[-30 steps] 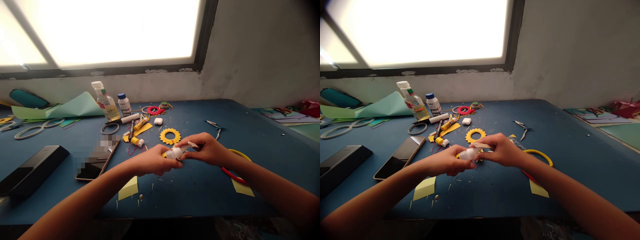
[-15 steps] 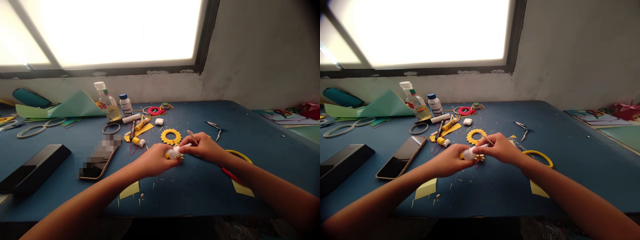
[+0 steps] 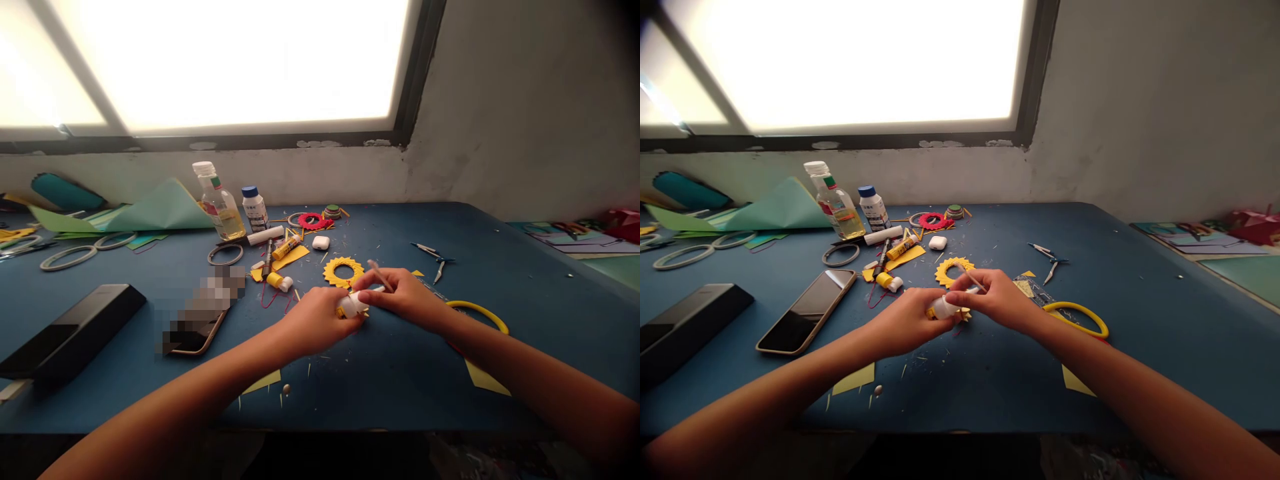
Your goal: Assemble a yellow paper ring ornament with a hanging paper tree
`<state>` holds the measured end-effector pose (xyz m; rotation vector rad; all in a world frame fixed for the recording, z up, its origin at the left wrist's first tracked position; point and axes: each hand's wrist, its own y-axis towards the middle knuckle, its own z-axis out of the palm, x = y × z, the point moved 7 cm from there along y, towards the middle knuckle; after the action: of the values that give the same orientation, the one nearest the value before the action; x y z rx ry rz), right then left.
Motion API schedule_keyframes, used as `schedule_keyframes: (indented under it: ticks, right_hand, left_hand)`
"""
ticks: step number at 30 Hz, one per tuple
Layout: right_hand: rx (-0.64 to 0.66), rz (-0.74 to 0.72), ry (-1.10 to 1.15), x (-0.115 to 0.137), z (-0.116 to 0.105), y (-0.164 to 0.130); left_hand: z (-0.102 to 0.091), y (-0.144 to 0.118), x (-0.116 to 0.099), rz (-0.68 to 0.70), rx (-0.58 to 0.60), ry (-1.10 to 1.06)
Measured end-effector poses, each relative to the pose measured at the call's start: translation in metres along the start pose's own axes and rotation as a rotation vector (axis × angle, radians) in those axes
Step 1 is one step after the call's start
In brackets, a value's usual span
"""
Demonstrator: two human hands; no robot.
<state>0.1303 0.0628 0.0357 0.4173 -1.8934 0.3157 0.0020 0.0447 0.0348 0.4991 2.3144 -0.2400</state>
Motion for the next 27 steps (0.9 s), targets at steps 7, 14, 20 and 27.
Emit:
schedule_keyframes:
  ticks: [7, 14, 20, 27]
  right_hand:
    - [0.022, 0.063, -0.043, -0.004, 0.003, 0.000]
    - [-0.021, 0.010, -0.020, -0.003, 0.003, 0.001]
    - [-0.008, 0.115, 0.047, -0.006, 0.009, -0.001]
    - [-0.056, 0.007, 0.102, -0.005, -0.003, 0.007]
  left_hand:
    - [0.004, 0.001, 0.000, 0.009, 0.023, 0.103]
    - [0.004, 0.003, 0.003, 0.018, 0.070, 0.055]
    - [0.001, 0.002, 0.003, 0.060, -0.093, 0.432]
    - [-0.025, 0.012, 0.007, 0.060, -0.183, 0.451]
